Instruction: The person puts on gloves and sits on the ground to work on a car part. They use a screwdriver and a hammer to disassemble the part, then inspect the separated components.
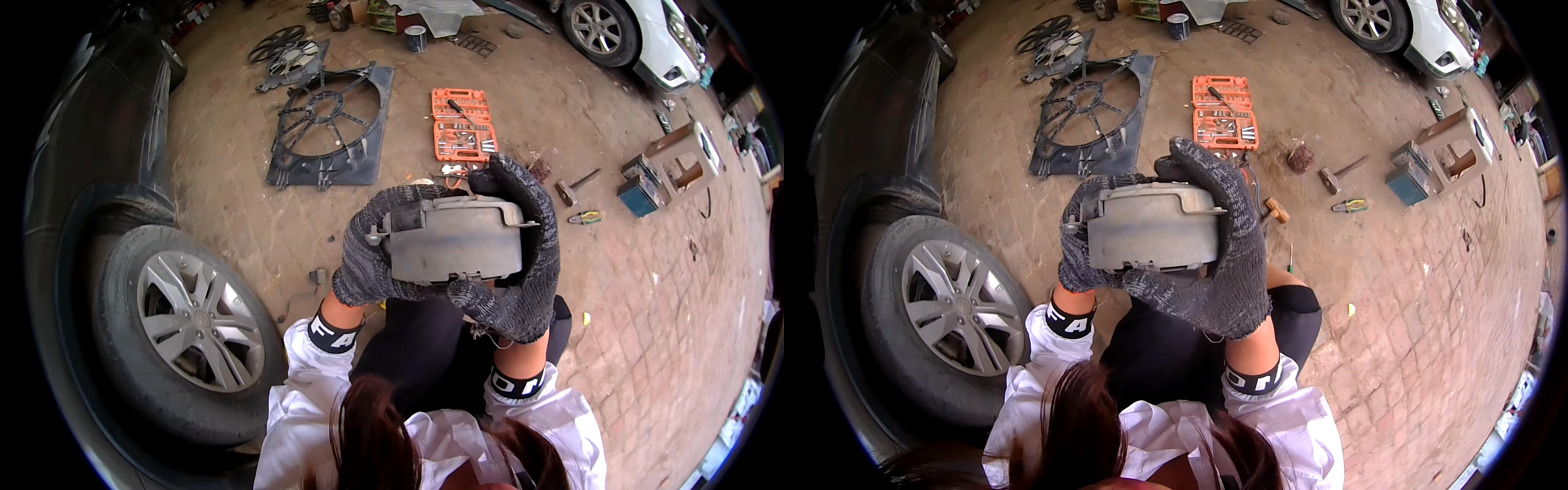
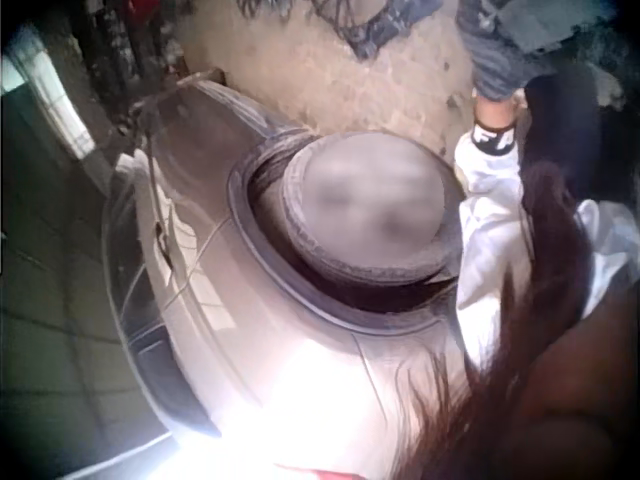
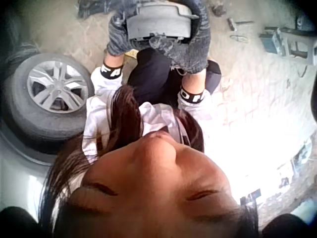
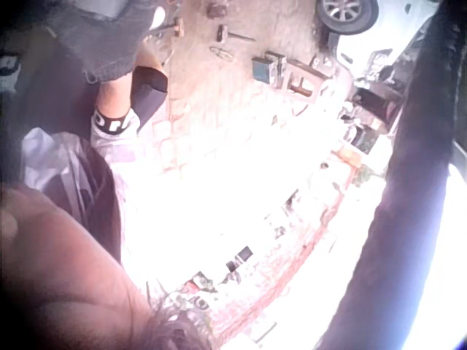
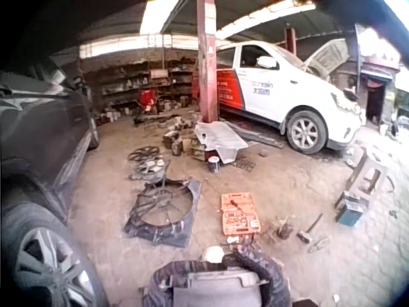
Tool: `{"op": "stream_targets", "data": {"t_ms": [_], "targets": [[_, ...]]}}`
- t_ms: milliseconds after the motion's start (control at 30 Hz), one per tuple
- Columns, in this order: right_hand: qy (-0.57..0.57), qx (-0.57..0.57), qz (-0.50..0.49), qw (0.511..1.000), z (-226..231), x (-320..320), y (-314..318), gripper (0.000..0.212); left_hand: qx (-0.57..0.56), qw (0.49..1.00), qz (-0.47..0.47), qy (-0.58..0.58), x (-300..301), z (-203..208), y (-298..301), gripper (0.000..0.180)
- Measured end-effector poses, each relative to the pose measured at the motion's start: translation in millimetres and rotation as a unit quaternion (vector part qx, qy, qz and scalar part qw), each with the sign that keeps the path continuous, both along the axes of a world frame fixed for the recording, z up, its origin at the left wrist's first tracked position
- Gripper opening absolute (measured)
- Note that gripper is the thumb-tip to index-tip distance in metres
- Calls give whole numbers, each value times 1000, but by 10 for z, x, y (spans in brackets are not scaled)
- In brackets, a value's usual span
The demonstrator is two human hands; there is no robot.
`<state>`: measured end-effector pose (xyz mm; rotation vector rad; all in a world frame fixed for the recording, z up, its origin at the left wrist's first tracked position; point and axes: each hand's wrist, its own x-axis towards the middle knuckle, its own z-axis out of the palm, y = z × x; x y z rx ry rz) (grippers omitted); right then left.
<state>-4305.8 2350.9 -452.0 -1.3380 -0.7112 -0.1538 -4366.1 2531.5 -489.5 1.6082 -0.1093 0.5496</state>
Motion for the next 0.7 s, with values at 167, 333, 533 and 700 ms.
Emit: {"op": "stream_targets", "data": {"t_ms": [167,333,533,700], "targets": [[1,-21,66,998,166,-339,110,104,-8,1000,0,-27,-453,245,110,82],[-18,-29,119,992,263,-599,325,97,-10,998,42,-44,-877,431,205,80],[105,-57,169,978,154,-1135,998,78,202,908,354,93,-1649,-24,536,71],[300,38,236,923,-776,-1380,1234,69,63,924,373,52,-2088,-335,735,71]]}}
